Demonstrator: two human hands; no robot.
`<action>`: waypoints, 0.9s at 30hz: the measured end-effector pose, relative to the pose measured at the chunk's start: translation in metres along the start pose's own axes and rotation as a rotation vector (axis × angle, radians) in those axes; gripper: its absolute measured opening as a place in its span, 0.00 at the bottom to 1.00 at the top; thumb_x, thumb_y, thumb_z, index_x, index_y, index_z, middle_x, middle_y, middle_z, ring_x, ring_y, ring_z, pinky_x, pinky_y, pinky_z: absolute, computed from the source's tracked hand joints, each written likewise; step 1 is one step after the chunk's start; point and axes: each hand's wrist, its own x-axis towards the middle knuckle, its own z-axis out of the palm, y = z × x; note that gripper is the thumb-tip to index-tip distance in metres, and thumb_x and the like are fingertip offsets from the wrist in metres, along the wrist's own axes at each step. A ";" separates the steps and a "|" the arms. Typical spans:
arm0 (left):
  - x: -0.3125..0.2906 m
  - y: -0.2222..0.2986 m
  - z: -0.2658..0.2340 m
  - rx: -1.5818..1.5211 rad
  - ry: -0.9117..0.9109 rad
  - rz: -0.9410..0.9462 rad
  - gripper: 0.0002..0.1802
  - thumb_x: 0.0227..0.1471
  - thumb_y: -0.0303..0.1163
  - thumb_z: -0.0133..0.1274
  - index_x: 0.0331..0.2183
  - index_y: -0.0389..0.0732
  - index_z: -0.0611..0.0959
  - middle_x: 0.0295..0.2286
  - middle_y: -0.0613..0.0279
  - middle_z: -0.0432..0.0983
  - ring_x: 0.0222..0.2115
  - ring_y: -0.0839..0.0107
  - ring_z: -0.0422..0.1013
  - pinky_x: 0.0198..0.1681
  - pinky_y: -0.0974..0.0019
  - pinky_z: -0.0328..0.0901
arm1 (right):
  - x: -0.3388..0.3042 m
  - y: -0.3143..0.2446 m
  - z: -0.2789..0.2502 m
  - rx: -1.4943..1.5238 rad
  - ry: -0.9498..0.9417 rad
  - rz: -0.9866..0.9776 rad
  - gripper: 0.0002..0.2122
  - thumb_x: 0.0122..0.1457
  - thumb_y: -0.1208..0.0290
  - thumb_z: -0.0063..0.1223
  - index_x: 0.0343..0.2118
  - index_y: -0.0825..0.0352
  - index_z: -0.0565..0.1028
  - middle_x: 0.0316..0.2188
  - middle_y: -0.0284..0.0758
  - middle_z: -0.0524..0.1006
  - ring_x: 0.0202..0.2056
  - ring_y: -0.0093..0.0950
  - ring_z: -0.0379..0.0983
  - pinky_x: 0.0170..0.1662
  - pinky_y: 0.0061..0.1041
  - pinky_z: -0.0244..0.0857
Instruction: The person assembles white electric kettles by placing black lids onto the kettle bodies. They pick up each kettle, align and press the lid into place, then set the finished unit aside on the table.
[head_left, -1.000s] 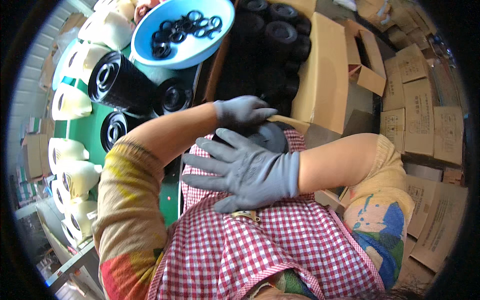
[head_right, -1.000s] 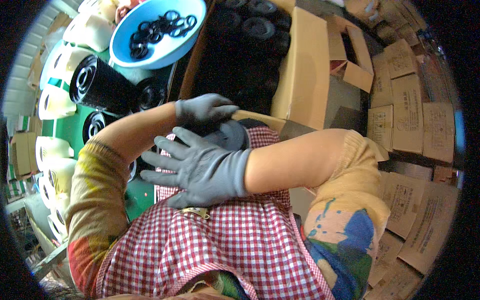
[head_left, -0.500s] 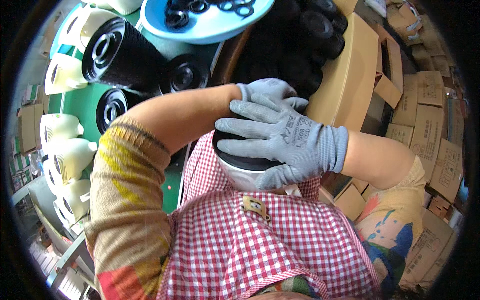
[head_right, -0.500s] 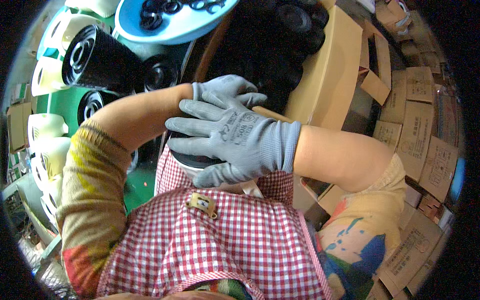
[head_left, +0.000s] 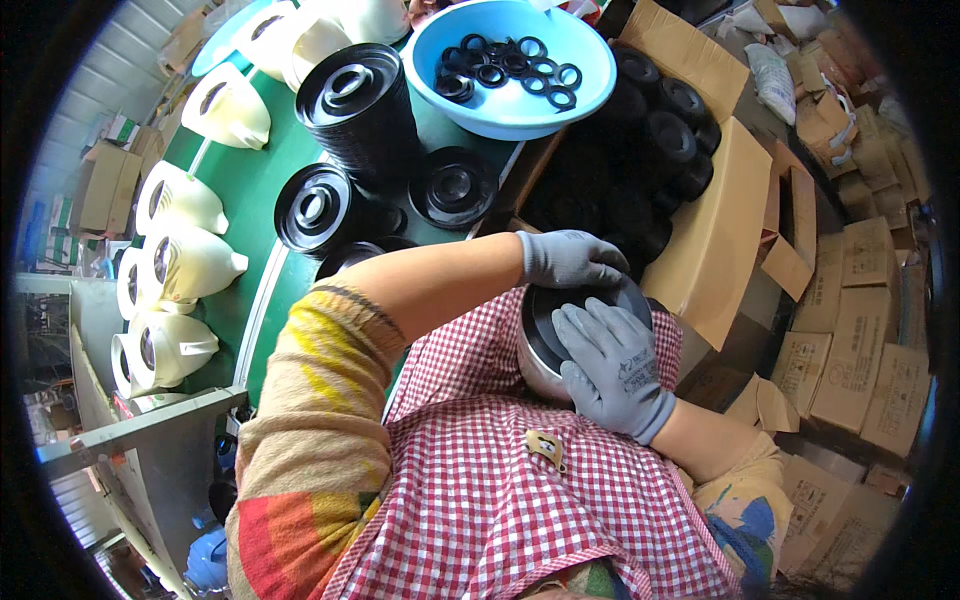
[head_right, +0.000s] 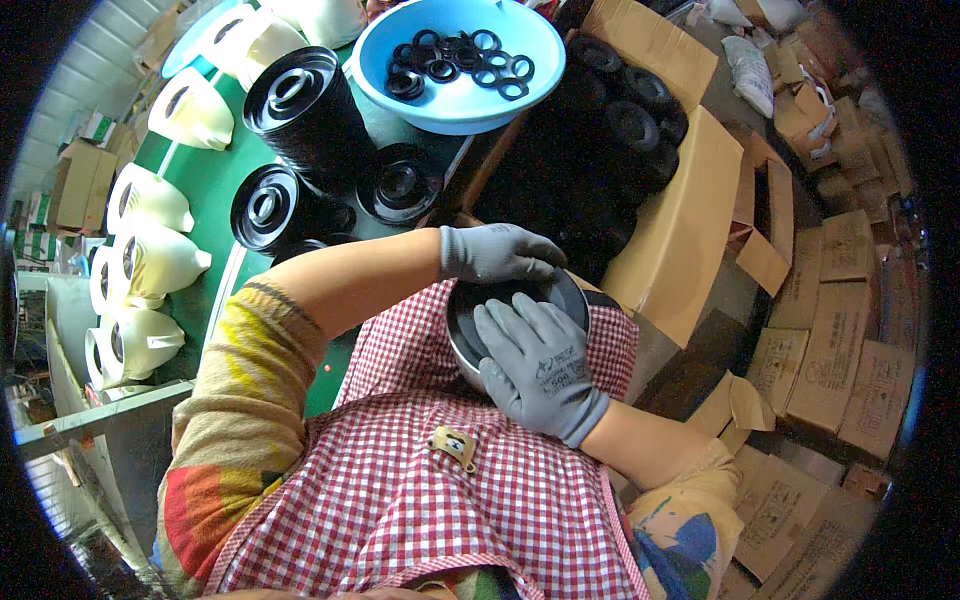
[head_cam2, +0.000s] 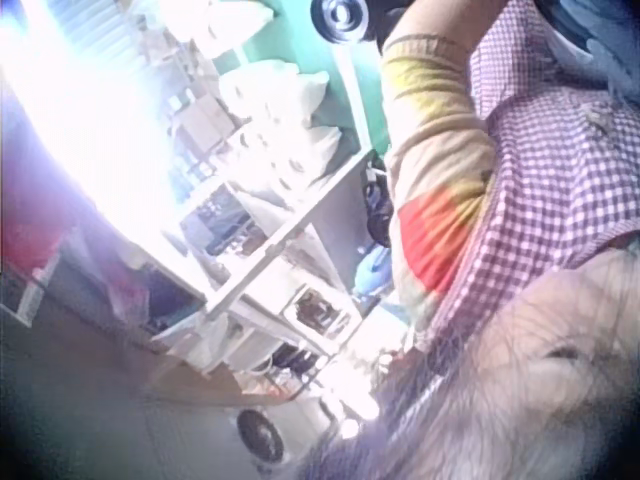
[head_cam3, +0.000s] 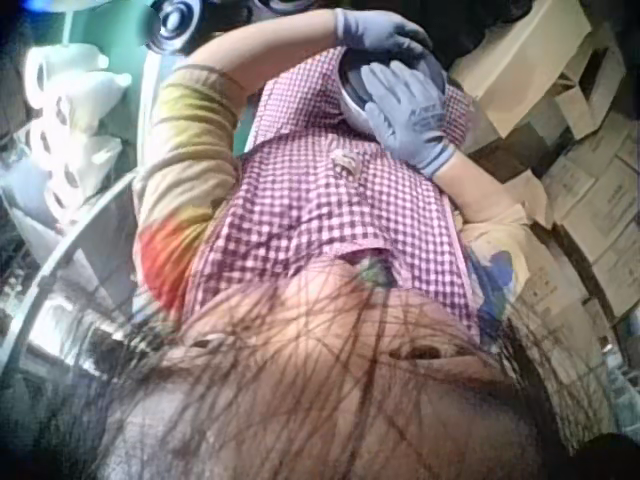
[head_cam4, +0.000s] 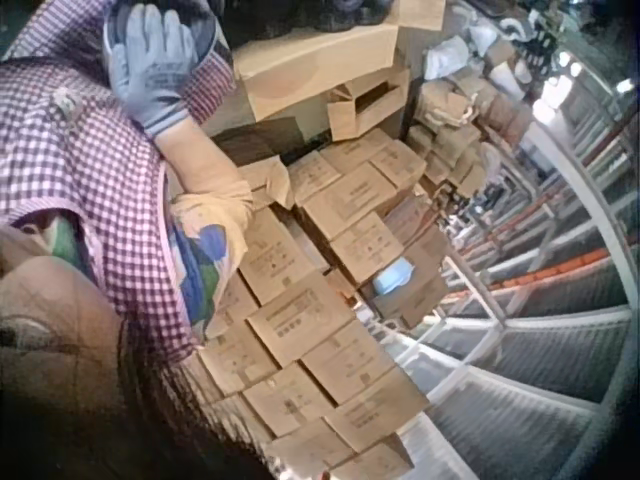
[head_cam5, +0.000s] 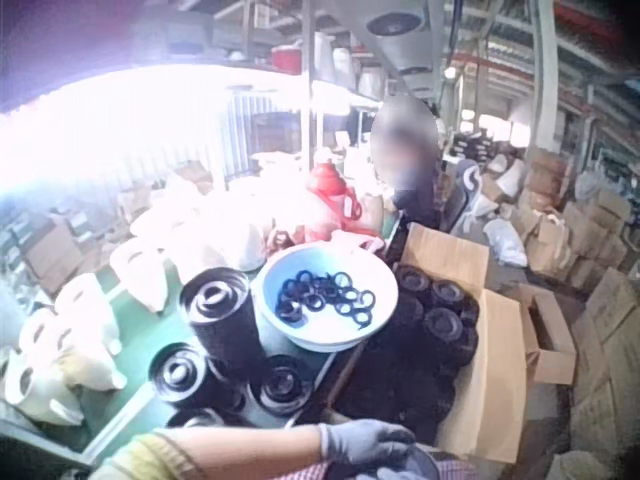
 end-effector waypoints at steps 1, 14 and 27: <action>0.003 -0.002 0.009 0.029 -0.020 0.011 0.23 0.61 0.43 0.48 0.53 0.40 0.75 0.48 0.49 0.75 0.50 0.54 0.70 0.55 0.59 0.63 | -0.010 -0.003 0.008 0.005 0.006 0.014 0.25 0.53 0.61 0.49 0.52 0.71 0.71 0.48 0.46 0.74 0.47 0.45 0.70 0.52 0.44 0.62; 0.018 -0.006 0.052 -0.303 -0.042 -0.017 0.19 0.58 0.35 0.50 0.50 0.40 0.78 0.46 0.58 0.76 0.47 0.66 0.71 0.52 0.60 0.66 | -0.032 0.050 0.001 -0.024 -0.286 -0.488 0.35 0.48 0.37 0.52 0.57 0.50 0.70 0.64 0.39 0.59 0.67 0.47 0.44 0.66 0.57 0.31; 0.015 -0.008 0.028 -0.046 0.053 -0.011 0.22 0.60 0.44 0.48 0.47 0.38 0.78 0.43 0.46 0.76 0.46 0.53 0.72 0.51 0.55 0.65 | -0.018 0.098 0.004 0.192 -0.171 -0.587 0.33 0.47 0.43 0.54 0.57 0.52 0.70 0.61 0.38 0.63 0.64 0.43 0.52 0.64 0.57 0.35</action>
